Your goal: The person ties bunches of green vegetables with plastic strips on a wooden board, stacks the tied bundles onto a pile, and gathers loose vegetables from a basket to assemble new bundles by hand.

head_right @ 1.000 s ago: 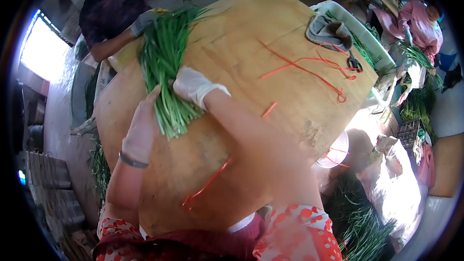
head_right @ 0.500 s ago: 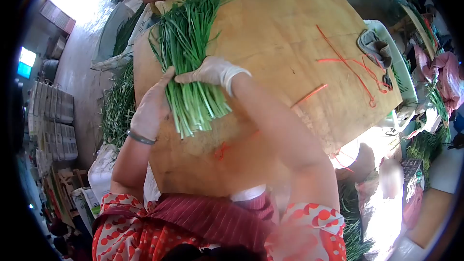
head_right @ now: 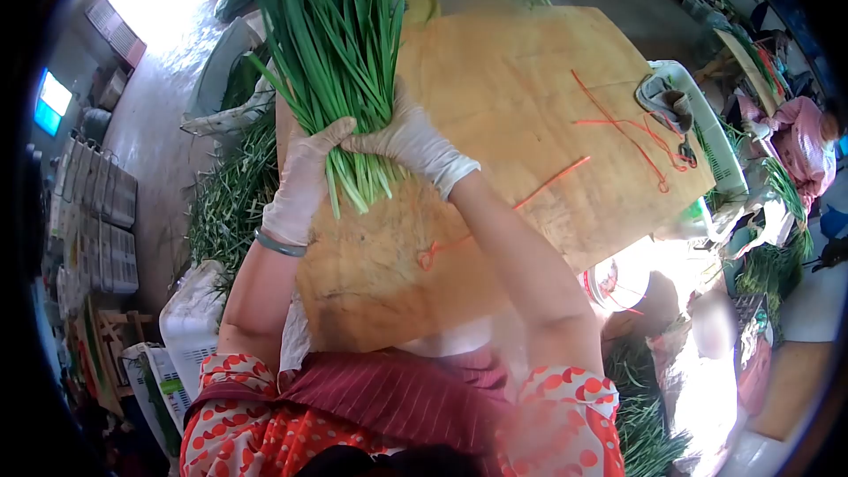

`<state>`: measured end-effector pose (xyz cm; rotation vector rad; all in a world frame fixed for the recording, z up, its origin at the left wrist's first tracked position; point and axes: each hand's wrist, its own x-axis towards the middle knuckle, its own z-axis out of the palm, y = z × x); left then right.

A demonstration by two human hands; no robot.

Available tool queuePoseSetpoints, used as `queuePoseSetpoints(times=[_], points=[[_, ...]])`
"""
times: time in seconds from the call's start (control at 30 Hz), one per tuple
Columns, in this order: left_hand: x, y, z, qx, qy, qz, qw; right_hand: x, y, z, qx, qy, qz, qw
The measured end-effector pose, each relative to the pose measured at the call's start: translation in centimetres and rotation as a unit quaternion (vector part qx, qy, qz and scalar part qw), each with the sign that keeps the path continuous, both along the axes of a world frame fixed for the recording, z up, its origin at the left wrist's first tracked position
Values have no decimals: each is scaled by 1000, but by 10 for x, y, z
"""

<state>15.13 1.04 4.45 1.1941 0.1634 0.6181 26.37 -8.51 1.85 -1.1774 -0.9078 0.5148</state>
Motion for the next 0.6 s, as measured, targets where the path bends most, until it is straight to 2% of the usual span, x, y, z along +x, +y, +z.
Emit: queuePoseSetpoints(times=[0.03,0.17,0.23,0.3,0.33,0.37,0.4,0.43,0.5,0.53,0.57,0.6], points=[[2,-3,9,66,-52,25,996,0,-1,11,42,-23,-9,999],[3,7,25,55,-71,-35,995,9,-9,38,48,-50,3,998],[0,12,25,37,-72,-66,995,13,-14,30,6,-78,-25,997],[-7,6,19,115,-17,-42,992,17,-16,4,-72,-99,-26,992],[-3,3,3,189,-63,-3,980,16,-20,0,-127,-97,-12,987],[0,5,-9,192,-62,-6,980,14,-24,-4,-181,-97,4,979],[4,7,-19,129,-31,-22,991,14,-23,-7,-179,-99,33,978],[5,4,-15,65,2,-39,997,4,-27,0,-118,5,53,992],[0,-7,2,-96,19,-134,986,-16,-34,13,20,216,91,972],[2,-14,5,-37,2,-58,998,-13,-32,12,-33,103,75,991],[4,-20,4,20,-15,17,1000,-9,-31,13,-62,45,61,995],[12,-1,-9,21,-10,-11,1000,-6,-30,14,-90,-14,46,995]])
